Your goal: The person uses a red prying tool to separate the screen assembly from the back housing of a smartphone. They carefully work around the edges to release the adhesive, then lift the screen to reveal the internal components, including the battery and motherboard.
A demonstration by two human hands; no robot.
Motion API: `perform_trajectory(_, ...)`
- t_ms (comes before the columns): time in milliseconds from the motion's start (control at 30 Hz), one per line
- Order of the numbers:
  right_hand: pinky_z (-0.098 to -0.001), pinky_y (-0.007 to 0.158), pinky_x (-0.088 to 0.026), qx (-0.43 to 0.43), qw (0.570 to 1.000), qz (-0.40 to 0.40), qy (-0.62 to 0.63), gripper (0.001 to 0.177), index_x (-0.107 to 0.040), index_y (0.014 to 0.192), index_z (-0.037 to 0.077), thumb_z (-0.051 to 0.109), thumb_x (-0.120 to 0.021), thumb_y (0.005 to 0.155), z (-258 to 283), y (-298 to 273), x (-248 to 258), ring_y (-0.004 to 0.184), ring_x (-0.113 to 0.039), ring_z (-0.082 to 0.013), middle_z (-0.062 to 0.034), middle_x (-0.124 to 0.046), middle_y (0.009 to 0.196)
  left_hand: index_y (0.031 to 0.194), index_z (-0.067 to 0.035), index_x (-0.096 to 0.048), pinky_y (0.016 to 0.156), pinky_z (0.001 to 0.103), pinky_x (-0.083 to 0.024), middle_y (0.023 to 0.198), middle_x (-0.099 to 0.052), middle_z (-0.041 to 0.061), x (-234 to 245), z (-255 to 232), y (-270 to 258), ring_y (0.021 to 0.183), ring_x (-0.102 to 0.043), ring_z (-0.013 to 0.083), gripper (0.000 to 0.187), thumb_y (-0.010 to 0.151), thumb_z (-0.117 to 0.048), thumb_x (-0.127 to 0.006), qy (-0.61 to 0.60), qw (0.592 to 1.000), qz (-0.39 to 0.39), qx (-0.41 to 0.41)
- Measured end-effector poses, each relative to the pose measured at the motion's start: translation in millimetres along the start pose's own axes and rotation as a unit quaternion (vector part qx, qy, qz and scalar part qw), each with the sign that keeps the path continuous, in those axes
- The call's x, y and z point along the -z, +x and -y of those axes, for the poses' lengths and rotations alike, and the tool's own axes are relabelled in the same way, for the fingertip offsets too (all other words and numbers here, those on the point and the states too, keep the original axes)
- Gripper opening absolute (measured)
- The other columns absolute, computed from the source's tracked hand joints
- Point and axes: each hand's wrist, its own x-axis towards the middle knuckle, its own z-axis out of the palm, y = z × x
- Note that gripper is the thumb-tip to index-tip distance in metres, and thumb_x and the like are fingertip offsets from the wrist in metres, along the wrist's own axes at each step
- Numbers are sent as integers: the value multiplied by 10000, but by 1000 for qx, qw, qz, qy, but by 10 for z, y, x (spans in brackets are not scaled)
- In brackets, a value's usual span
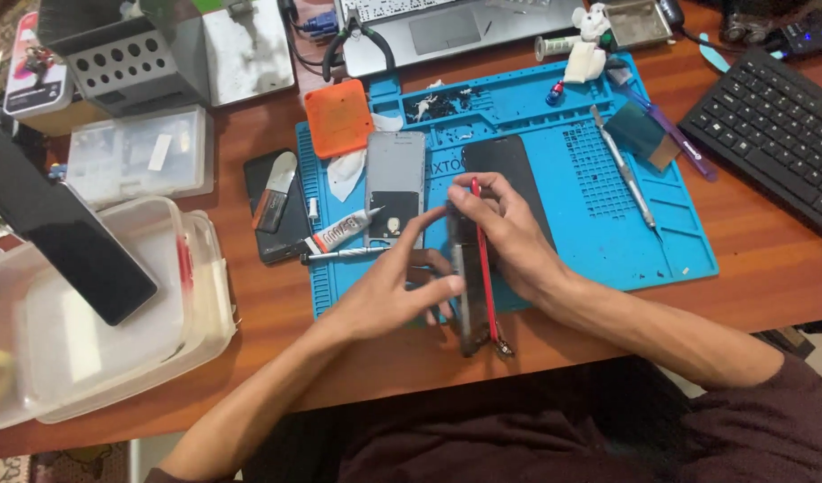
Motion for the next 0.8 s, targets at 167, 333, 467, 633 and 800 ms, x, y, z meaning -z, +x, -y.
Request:
perform_trajectory(167, -455, 894, -544, 10, 1000, 0, -17, 711, -517, 1335, 45, 477, -744, 818, 115, 5, -63, 1094, -599, -292, -199, -589, 1182, 1594, -11, -226, 586, 389, -661, 1165, -678, 301, 232, 290, -1, 879, -739, 321, 782, 931, -109, -631, -2, 994, -74, 84)
perform_trajectory(333, -473, 1002, -507, 33, 998, 19, 48, 611, -502, 1299, 58, 452, -700, 875, 30, 287, 77, 1241, -613, -367, -246, -609, 1248, 1578, -39, -272, 592, 363, -665, 1180, -681, 279, 228, 248, 53, 929, -746, 314, 719, 952, -117, -618, 6, 993, -82, 82)
perform_trajectory(467, -398, 941, -518, 37, 996, 65, 43, 461, -528, 1292, 94, 353, -567, 914, 65, 335, 174, 1254, -642, -385, -270, -657, 1280, 1551, 0, -272, 561, 395, -669, 1116, -684, 295, 217, 156, 37, 883, -739, 319, 710, 947, -103, -631, 5, 992, -95, 77)
perform_trajectory(633, -437, 1023, -500, 203, 959, 79, -184, 306, -622, 1236, 35, 122, -538, 954, 199, 336, 353, 1173, -666, -357, -238, -684, 1212, 1491, 24, -364, 522, 394, -679, 945, -694, 236, 334, 113, -3, 789, -736, 287, 630, 937, -76, -647, 43, 993, -105, 45)
perform_trajectory(800, -368, 866, -534, 224, 880, 16, -418, 464, -594, 1338, 256, 161, -695, 895, 252, 495, 667, 906, -713, -210, -48, -736, 938, 1406, 158, -406, 430, 436, -690, 771, -609, 142, 387, -61, -66, 602, -736, 287, 635, 891, -62, -703, 78, 988, -121, 61)
